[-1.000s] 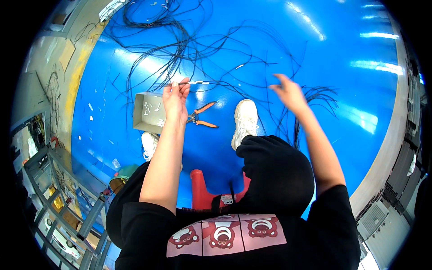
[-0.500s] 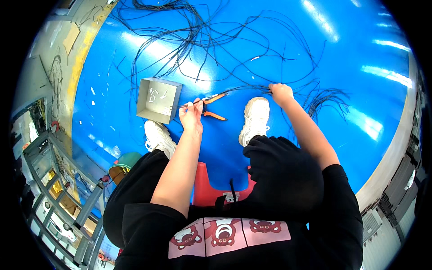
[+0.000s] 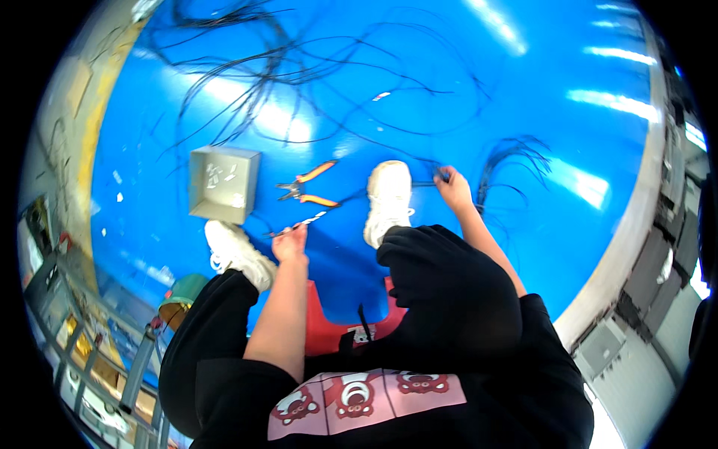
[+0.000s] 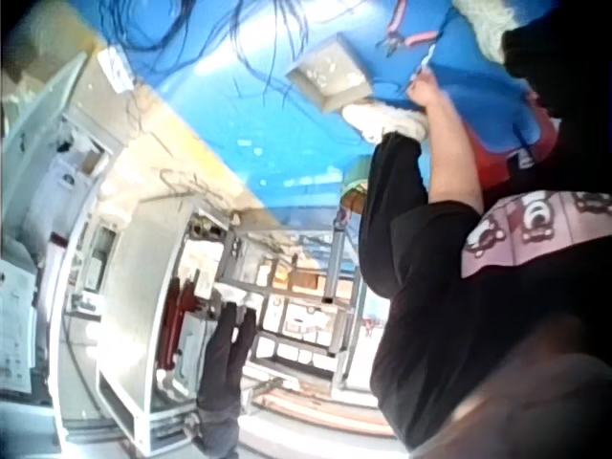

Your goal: The person sits on a low stool and strips the insulation from black wires using pliers. They then insert white connectors onto the stripped ends and place the finished pieces into a small metal tray.

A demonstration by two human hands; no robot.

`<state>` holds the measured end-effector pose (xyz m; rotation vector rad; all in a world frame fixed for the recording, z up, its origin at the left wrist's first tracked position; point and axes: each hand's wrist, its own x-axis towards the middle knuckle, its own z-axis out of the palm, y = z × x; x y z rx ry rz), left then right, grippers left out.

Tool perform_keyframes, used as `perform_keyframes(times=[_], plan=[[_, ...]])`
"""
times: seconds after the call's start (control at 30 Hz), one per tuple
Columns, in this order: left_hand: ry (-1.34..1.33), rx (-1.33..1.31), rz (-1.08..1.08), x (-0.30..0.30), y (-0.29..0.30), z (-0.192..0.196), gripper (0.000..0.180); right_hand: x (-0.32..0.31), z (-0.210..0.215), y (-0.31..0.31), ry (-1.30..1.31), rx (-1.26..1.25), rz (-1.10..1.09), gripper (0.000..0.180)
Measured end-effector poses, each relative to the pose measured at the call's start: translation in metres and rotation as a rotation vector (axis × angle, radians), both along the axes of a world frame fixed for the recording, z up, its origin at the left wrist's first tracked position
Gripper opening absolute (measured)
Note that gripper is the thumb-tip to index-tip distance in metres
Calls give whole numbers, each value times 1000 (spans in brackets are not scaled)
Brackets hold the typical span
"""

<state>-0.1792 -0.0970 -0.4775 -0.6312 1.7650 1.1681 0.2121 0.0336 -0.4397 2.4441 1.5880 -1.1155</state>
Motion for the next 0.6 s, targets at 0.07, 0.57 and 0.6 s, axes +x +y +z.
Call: perform_keyframes(times=[0.07,0.57,0.6], plan=[[-127,-4,-57,-31,-16,-18,6,41,9,21,-66,145,-47,26],[-166,-174,-231,-44,-11,-7,14,207,120,219,-428,375,-203,51],[-173,-171,-254,-42,-5,-4,14,221,107,211,-365,386,-264,54]])
